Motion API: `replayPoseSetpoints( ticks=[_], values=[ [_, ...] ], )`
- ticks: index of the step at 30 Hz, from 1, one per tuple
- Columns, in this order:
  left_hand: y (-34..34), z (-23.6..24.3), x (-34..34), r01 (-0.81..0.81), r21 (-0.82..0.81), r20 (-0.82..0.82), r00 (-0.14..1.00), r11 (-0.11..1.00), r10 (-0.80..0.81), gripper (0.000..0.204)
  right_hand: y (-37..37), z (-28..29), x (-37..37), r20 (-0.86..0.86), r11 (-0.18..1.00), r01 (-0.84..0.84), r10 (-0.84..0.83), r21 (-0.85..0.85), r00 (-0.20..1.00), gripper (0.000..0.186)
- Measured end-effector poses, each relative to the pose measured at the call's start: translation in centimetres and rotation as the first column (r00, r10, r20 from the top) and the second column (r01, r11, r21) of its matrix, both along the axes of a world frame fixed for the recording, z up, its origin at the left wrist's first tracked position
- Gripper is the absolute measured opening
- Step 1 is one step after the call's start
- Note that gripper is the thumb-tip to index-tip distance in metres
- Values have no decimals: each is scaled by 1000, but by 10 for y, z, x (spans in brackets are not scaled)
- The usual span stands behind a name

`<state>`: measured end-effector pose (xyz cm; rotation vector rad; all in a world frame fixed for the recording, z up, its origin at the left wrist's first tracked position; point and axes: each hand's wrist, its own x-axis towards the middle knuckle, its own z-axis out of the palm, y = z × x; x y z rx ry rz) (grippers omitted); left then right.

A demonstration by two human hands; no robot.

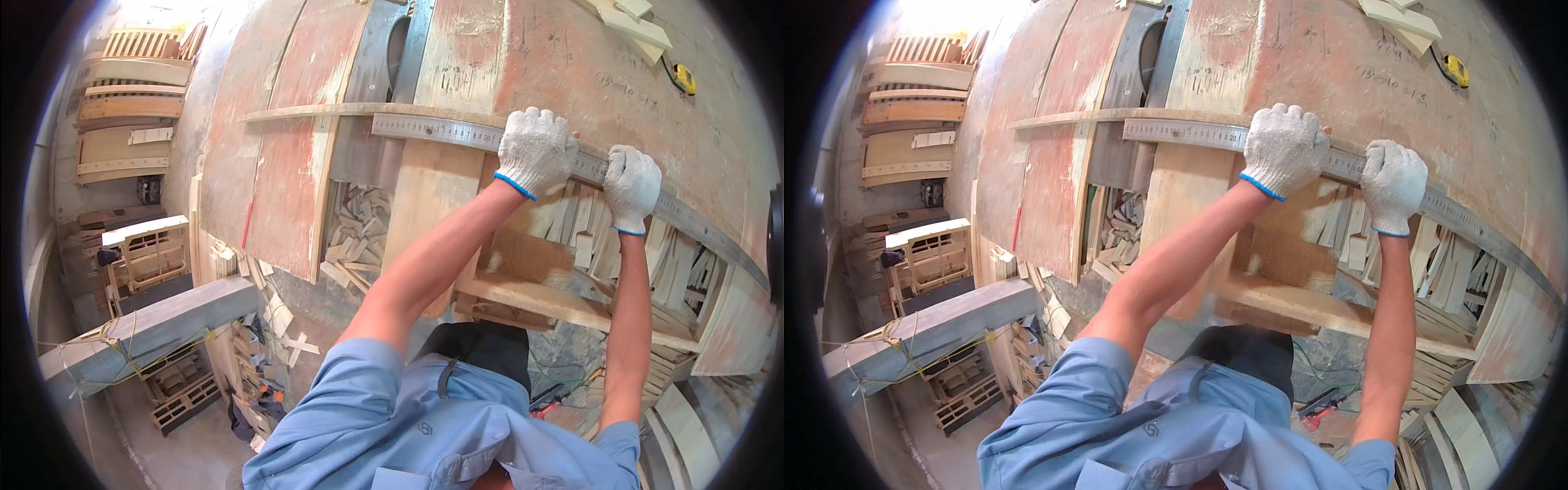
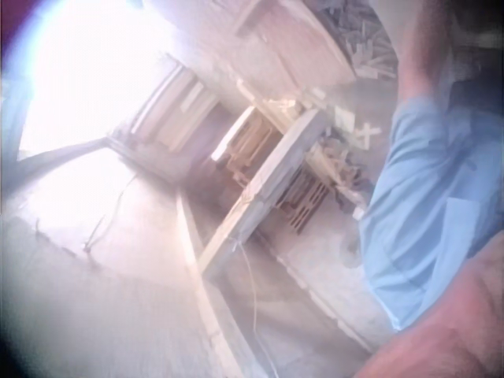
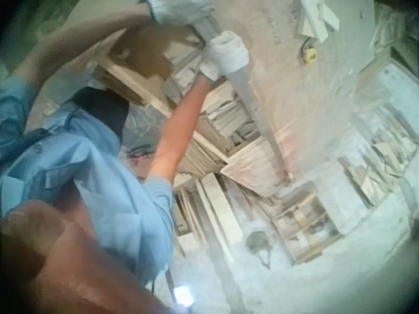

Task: The person uses a table saw to cut small wooden pieces, measures them with a tape measure, and assembles them into a wooden frame. The person then uses a nail gun to fasten the pieces together.

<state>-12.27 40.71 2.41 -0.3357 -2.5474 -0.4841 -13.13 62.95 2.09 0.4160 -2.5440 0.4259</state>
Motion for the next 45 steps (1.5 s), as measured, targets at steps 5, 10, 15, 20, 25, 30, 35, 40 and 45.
replayPoseSetpoints(
  ticks=[5, 10, 15, 20, 25, 30, 35, 40, 45],
  values=[
    [4, -9, -1, 0, -13, -10, 1000, 1000, 0, 28, 5, -7, 3, -18, 999, 31, -31, 39, 999, 15],
    [3, -11, -8, -11, -34, 1, 1000, 999, 11, 30, 0, -12, -3, -37, 994, 77, -75, 74, 996, 25],
    [4, -9, -16, 4, 8, 8, 1000, 1000, -4, 31, 1, -13, -14, 20, 988, 122, -124, 93, 992, 36],
    [-5, -5, -15, -23, 25, 88, 996, 999, 20, 30, -6, -4, -18, 118, 987, 122, -134, 106, 984, 45],
    [2, -5, 23, -38, 50, 88, 996, 998, 33, 24, -1, 7, 15, 131, 992, 95, -105, 84, 986, 44],
    [-2, 5, 128, -39, 80, 209, 978, 996, 22, 20, 5, 7, 126, 254, 999, 16, -23, 29, 967, 26],
    [-13, 30, 179, -15, 83, 454, 891, 996, -25, 33, -2, 32, 191, 384, 998, -63, 46, 31, 922, 24],
    [-64, 60, 177, 69, -29, 414, 909, 997, -50, 40, -40, 59, 183, 471, 993, -115, 110, -19, 876, 24],
    [-190, 81, 221, 88, -229, 474, 880, 969, 32, 41, -174, 126, 197, 543, 885, -268, 449, -381, 709, 18]
  ],
)
